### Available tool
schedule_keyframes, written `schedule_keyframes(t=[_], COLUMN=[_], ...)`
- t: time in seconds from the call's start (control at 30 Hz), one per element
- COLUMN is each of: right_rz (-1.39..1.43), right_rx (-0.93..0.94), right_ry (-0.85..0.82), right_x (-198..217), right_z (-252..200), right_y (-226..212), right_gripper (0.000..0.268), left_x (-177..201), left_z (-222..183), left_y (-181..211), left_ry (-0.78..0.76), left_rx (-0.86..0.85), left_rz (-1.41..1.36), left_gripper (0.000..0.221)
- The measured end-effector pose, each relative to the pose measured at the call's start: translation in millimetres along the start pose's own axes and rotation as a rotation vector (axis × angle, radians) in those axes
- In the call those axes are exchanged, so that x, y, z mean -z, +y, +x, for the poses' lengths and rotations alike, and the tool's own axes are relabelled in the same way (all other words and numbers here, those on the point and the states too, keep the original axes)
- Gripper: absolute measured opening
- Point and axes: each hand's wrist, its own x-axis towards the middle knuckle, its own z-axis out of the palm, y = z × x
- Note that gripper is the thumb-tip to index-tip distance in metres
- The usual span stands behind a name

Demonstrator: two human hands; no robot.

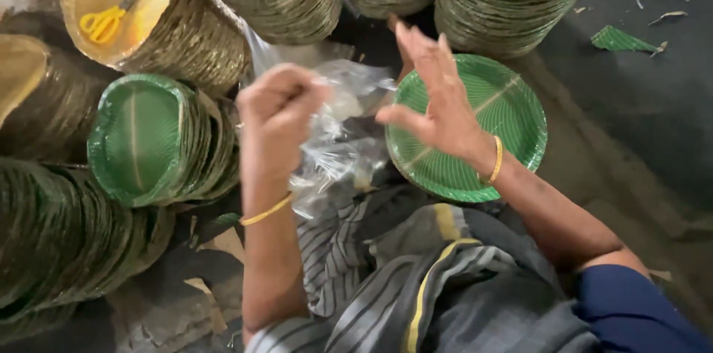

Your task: The person sits on the floor of a plate-making workshop and wraps round areca-leaf plates in clear plastic film, smoothing the wrap over each plate by hand. They stack the wrapped plates onto tall piles around them and pick up new unwrapped plates one at a time to continue wrapping.

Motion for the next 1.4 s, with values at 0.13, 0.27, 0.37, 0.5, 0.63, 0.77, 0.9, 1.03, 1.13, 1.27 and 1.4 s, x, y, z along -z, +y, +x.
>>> schedule_keyframes(t=[0.13, 0.27, 0.37, 0.5, 0.63, 0.77, 0.9, 1.03, 1.13, 1.27, 1.4], right_rz=[0.165, 0.826, 0.789, -0.073, -0.361, -0.416, -0.417, -0.238, -0.177, -0.124, -0.268], right_rx=[0.163, -0.395, -0.155, 0.248, 0.15, -0.145, -0.252, -0.395, -0.653, -0.471, -0.528], right_ry=[0.042, -0.147, -0.218, -0.266, -0.265, -0.325, -0.326, -0.078, 0.23, 0.012, -0.122], right_x=[21, 7, 23, 15, 9, 3, 9, 38, 47, 39, -1], right_z=[31, 4, -4, -18, -38, -71, -79, -83, -118, -125, -198], right_y=[-19, 36, 68, 101, 153, 208, 221, 206, 227, 241, 298], right_gripper=[0.101, 0.045, 0.021, 0.012, 0.004, 0.012, 0.021, 0.025, 0.045, 0.038, 0.023], left_x=[-40, -35, -16, -19, -20, -16, -14, -33, -48, -59, -62], left_z=[6, 6, 4, 3, 3, 30, 57, 65, 84, 121, 149], left_y=[17, 14, 5, 22, -15, -47, -84, -74, -92, -172, -257], left_ry=[-0.277, -0.152, -0.164, -0.626, -0.688, -0.389, -0.219, -0.027, 0.235, -0.201, 0.002], left_rx=[-0.254, -0.582, -0.364, -0.149, -0.315, -0.342, -0.428, -0.479, -0.643, -0.141, -0.271], left_rz=[0.268, 0.816, 1.115, 0.796, 1.079, 1.577, 1.772, 1.706, 1.606, 1.436, 1.322], left_gripper=[0.004, 0.027, 0.033, 0.04, 0.019, 0.021, 0.028, 0.055, 0.064, 0.05, 0.02])
